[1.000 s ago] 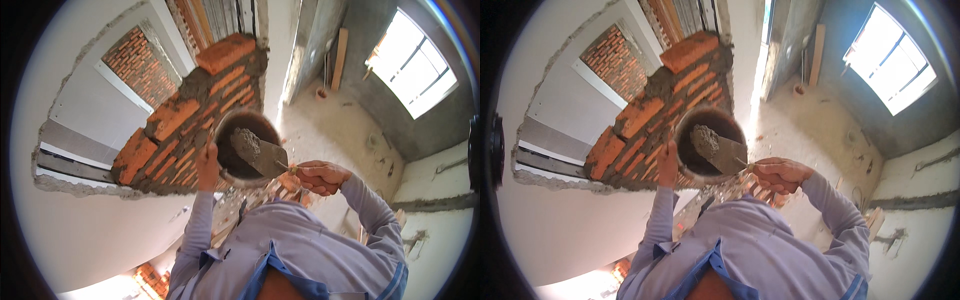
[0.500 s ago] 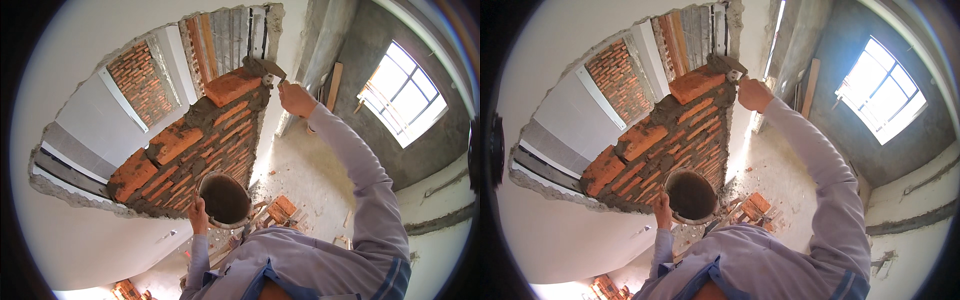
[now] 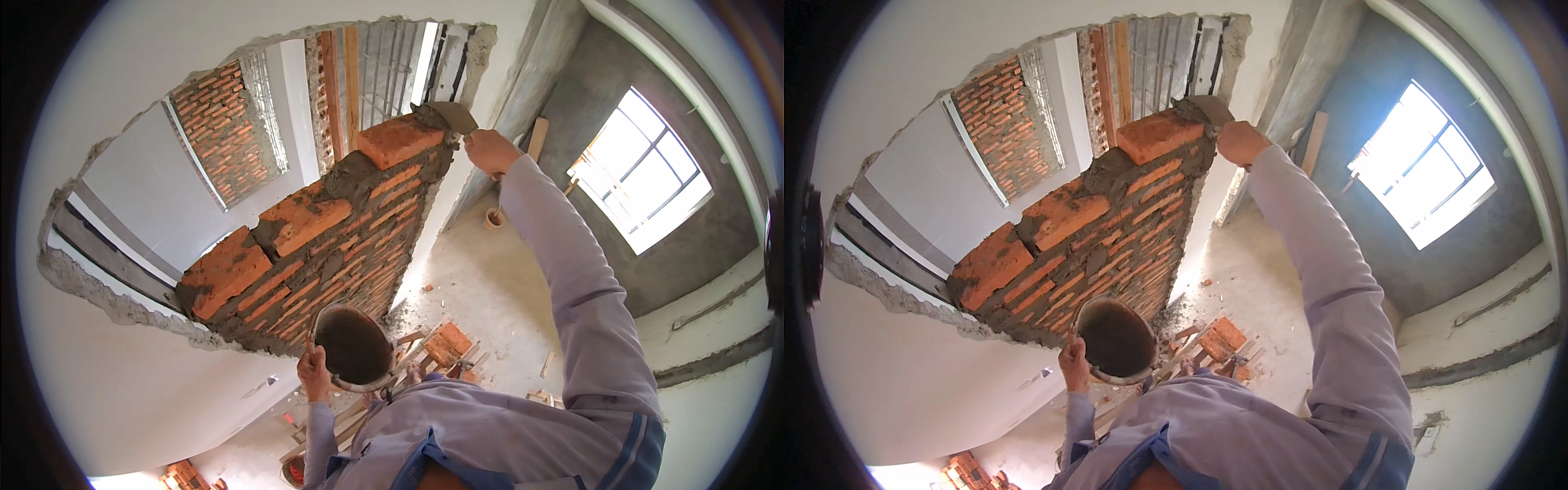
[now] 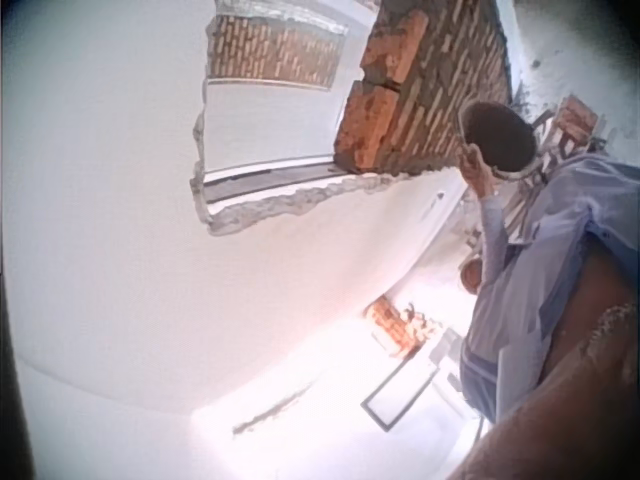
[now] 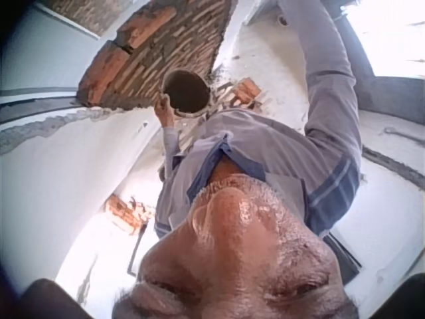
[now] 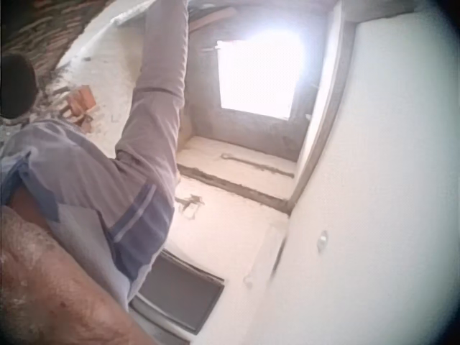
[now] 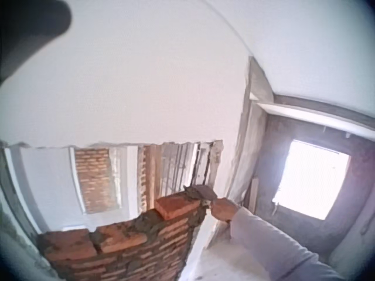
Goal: The person is building a brick wall by applying mortar from a bucket onto red bricks and the existing wall structure. They use a trowel to spread the mortar and a hammer to tap the bricks into place, working on a partially constructed wall in a room under renovation.
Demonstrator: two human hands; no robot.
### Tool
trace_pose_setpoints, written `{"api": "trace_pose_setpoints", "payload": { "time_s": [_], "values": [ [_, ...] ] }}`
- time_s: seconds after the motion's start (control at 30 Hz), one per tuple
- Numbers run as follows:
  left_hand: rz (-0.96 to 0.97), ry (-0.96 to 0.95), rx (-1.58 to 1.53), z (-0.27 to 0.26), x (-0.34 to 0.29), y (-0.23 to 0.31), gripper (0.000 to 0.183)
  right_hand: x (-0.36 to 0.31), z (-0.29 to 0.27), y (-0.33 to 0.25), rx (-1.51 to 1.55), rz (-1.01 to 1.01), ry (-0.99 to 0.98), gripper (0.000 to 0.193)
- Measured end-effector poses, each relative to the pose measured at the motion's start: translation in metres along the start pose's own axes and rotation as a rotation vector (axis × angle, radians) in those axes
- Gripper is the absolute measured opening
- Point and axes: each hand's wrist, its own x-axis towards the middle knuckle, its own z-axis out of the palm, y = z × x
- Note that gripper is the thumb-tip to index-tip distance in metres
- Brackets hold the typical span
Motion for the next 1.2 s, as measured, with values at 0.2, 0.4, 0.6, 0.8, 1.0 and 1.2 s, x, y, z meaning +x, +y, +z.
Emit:
{"api": "trace_pose_setpoints", "payload": {
  "time_s": [0.2, 0.4, 0.6, 0.8, 1.0, 1.2],
  "values": [
    [-0.053, 0.021, 0.029, -0.037, -0.001, -0.038, 0.058, -0.001, -0.018, -0.035, 0.306, 0.358, 0.252, 0.030],
    [-0.069, 0.048, 0.074, -0.072, -0.010, -0.054, 0.056, 0.003, -0.039, -0.048, 0.338, 0.362, 0.040, 0.029],
    [-0.052, 0.121, 0.118, -0.086, -0.023, -0.070, 0.050, 0.005, -0.038, -0.027, 0.198, 0.448, 0.039, 0.027],
    [-0.177, 0.014, 0.190, -0.090, -0.031, -0.072, 0.048, 0.077, -0.099, -0.012, -0.286, 0.076, 0.048, 0.018],
    [-0.172, 0.106, 0.102, -0.072, -0.059, -0.093, 0.050, 0.183, -0.091, -0.037, -0.581, 0.085, -0.353, 0.029],
    [-0.313, 0.186, -0.021, -0.054, -0.076, -0.097, 0.056, 0.192, -0.127, -0.038, -0.510, -0.003, -0.472, 0.034]
  ]
}}
